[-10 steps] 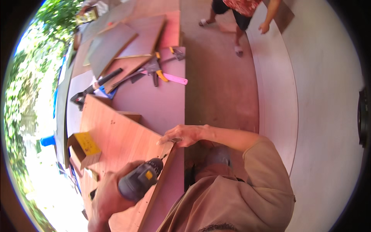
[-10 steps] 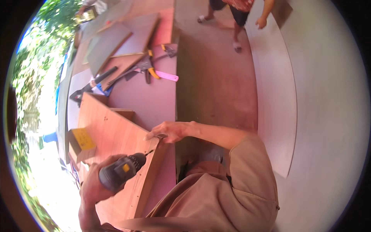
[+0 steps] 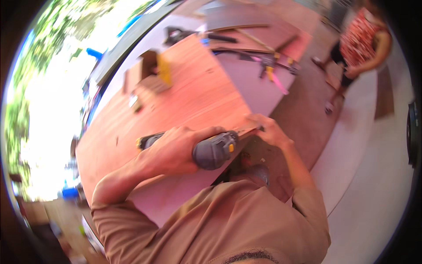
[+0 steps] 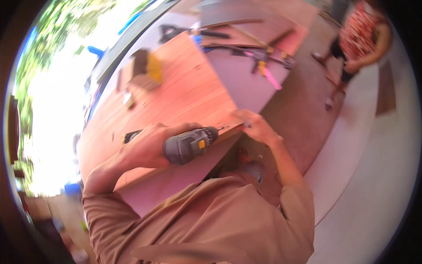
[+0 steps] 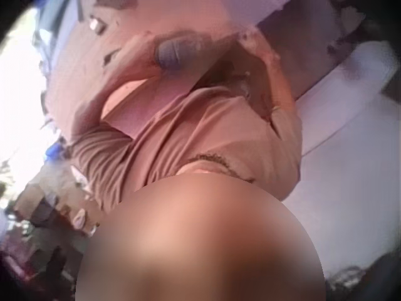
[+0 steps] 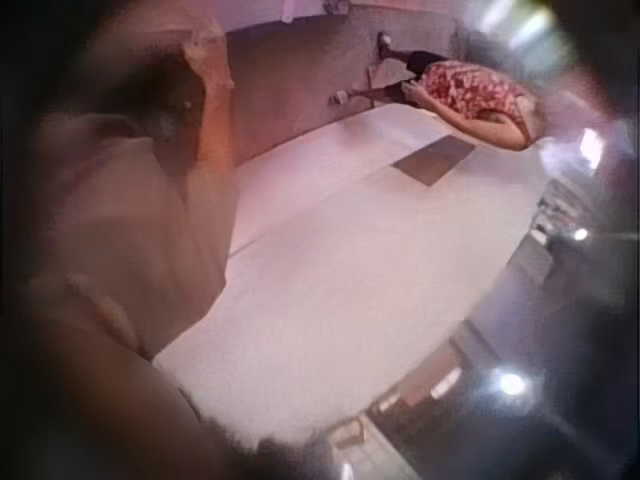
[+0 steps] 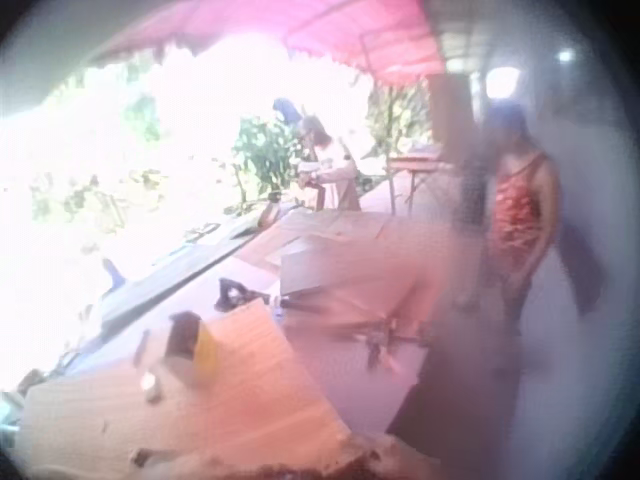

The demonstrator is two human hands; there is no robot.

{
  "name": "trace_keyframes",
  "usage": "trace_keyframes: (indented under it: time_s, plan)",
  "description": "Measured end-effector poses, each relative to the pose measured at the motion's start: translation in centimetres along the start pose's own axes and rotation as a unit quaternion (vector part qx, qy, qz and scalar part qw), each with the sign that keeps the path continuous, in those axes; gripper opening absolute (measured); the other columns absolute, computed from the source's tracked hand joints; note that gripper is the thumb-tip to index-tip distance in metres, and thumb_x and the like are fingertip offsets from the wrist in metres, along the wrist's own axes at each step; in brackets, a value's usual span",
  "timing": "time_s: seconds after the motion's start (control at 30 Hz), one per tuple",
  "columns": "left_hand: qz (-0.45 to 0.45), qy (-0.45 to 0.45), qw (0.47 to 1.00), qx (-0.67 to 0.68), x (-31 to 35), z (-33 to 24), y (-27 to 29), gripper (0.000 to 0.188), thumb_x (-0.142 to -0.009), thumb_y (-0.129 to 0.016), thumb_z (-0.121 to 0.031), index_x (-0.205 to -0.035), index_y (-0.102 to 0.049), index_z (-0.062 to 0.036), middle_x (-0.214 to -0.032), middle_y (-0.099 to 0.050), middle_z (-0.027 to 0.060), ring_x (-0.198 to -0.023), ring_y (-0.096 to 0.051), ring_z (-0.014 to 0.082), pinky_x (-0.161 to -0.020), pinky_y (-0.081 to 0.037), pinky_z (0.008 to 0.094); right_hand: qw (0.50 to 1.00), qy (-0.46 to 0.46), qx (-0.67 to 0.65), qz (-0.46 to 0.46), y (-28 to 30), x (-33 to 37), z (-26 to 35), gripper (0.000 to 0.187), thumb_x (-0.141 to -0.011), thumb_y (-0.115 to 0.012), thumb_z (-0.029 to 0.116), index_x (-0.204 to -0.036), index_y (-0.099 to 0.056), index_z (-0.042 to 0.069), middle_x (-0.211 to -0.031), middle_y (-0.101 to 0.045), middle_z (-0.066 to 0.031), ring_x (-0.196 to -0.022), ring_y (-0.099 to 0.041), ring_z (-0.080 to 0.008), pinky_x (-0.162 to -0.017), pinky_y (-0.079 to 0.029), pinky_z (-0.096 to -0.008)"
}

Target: The person assembles a curved wooden structure by aligning panels and securing them with screws. They use a cordless drill to drive screws into pre-drilled holes and a clamp to hold pieces in place while fastening.

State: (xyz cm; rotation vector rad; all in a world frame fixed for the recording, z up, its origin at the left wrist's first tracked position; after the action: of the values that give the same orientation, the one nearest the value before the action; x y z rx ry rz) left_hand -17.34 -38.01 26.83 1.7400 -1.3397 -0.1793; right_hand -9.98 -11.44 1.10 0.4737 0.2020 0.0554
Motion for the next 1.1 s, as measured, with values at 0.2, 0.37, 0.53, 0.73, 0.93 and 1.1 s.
trace_keyframes:
  time_s: [0.2, 0.37, 0.53, 0.73, 0.93, 1.1]
  plan:
    - [-0.154, 0.164, 0.965, 0.131, 15.0, 5.6, -1.1, 0.066, -0.08, -0.079, -0.01, -0.145, -0.062, -0.0157, -0.114, -0.079, 0.0168, -0.102, -0.076, 0.041, -0.09, -0.059, 0.0491, 0.978, -0.032, 0.113, -0.17, 0.9, 0.3, 7.6, 0.037, -0.095, -0.081, 0.015, -0.128, -0.072, 0.003, -0.123, -0.071, -0.0126, -0.113, -0.067, -0.0309, -0.097, -0.055, -0.0421]
    - [-0.267, 0.285, 0.915, 0.1, 26.9, 9.9, -2.5, 0.066, -0.076, -0.081, -0.006, -0.141, -0.066, -0.0113, -0.113, -0.08, 0.0146, -0.102, -0.078, 0.0344, -0.092, -0.059, 0.0418, 0.996, -0.032, 0.026, -0.085, -7.2, -8.6, 12.5, 0.019, -0.098, -0.077, 0.013, -0.112, -0.073, 0.0, -0.107, -0.072, -0.0132, -0.092, -0.07, -0.0255, -0.081, -0.056, -0.0378]
    - [-0.26, 0.338, 0.897, 0.118, 32.8, 13.9, -4.0, 0.064, -0.076, -0.081, -0.006, -0.138, -0.067, -0.0095, -0.11, -0.078, 0.0166, -0.1, -0.076, 0.0346, -0.091, -0.058, 0.0414, 0.979, 0.118, 0.015, 0.164, -24.7, -21.8, 19.5, 0.023, -0.098, -0.077, 0.016, -0.113, -0.075, -0.001, -0.106, -0.074, -0.0172, -0.092, -0.073, -0.0283, -0.085, -0.058, -0.0412]
    - [-0.275, 0.308, 0.899, 0.149, 34.0, 15.7, -5.0, 0.059, -0.077, -0.08, -0.007, -0.135, -0.068, -0.0075, -0.111, -0.078, 0.02, -0.103, -0.076, 0.0379, -0.093, -0.058, 0.0432, 0.911, 0.229, 0.182, 0.292, -47.7, -33.0, 23.8, 0.047, -0.094, -0.079, 0.015, -0.137, -0.061, 0.005, -0.139, -0.062, -0.025, -0.131, -0.063, -0.0401, -0.103, -0.058, -0.0469]
    - [-0.293, 0.275, 0.904, 0.147, 33.7, 15.5, -6.5, 0.064, -0.079, -0.081, -0.005, -0.141, -0.064, -0.007, -0.112, -0.078, 0.0174, -0.104, -0.079, 0.032, -0.093, -0.059, 0.0408, 0.928, 0.197, 0.264, 0.174, -54.8, -36.9, 23.0, 0.046, -0.104, -0.059, 0.027, -0.142, -0.062, 0.001, -0.154, -0.055, -0.0269, -0.149, -0.047, -0.0444, -0.112, -0.052, -0.0549]
    - [-0.292, 0.272, 0.893, 0.207, 34.5, 17.3, -7.9, 0.061, -0.079, -0.082, -0.003, -0.138, -0.064, -0.0038, -0.11, -0.078, 0.0138, -0.101, -0.076, 0.0226, -0.093, -0.058, 0.0363, 0.942, 0.219, 0.2, 0.159, -52.0, -35.8, 21.7, 0.035, -0.096, -0.07, 0.018, -0.127, -0.066, 0.001, -0.137, -0.064, -0.0238, -0.129, -0.064, -0.0389, -0.092, -0.064, -0.0481]
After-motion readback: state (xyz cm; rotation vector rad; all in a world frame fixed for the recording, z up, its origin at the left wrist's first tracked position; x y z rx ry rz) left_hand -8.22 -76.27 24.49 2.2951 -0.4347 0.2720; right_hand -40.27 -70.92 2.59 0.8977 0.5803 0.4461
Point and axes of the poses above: each hand's wrist, its own x-axis away from the middle knuckle, its own y-axis out of the back of the hand, z = x × y, the point moved 3 cm from there along -x, towards the middle knuckle
